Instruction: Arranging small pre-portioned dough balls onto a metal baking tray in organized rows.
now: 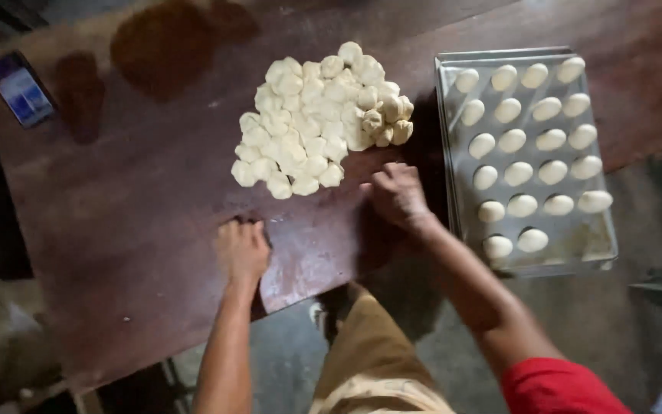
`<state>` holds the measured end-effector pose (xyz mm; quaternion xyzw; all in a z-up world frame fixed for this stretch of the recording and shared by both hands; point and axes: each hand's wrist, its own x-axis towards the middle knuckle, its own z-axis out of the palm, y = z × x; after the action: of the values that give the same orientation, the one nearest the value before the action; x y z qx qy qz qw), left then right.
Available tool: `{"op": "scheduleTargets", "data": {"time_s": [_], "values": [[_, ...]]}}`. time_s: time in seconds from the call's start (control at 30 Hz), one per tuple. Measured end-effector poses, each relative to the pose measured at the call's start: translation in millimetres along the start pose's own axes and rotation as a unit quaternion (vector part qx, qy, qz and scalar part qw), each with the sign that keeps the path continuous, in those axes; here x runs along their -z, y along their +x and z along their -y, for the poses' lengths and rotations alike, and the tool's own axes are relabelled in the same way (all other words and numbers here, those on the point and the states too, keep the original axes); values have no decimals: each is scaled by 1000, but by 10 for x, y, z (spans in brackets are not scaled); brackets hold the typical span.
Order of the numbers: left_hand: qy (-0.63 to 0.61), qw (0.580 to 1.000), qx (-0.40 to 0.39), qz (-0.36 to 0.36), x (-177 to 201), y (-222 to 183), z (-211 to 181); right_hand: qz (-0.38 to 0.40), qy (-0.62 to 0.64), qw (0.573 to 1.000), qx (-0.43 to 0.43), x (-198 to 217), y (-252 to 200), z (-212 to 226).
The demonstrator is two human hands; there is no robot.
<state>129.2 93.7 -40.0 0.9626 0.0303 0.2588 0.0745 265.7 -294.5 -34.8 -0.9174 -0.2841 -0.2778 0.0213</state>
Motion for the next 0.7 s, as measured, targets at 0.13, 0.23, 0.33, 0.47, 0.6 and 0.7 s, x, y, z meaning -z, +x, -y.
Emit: {"op": "scheduleTargets", "data": {"time_s": [0.13,0.23,0.33,0.47,0.6,0.7], "values": [[28,990,85,113,385,-539,380,39,31,994,-96,496,-623,-78],[-98,988,54,108,538,-767,39,68,-34,996,-38,706,-913,442],[-100,995,0,0,230,-453,-418,78,97,985,-121,403,-669,685],[-8,995,-21,94,60,485,-160,124,128,984,-13,-21,56,31],[85,991,56,85,-182,144,642,39,101,992,-63,105,32,-384],[-13,994,81,67,588,-213,422,116,-5,986,-119,533,-520,-77]]}}
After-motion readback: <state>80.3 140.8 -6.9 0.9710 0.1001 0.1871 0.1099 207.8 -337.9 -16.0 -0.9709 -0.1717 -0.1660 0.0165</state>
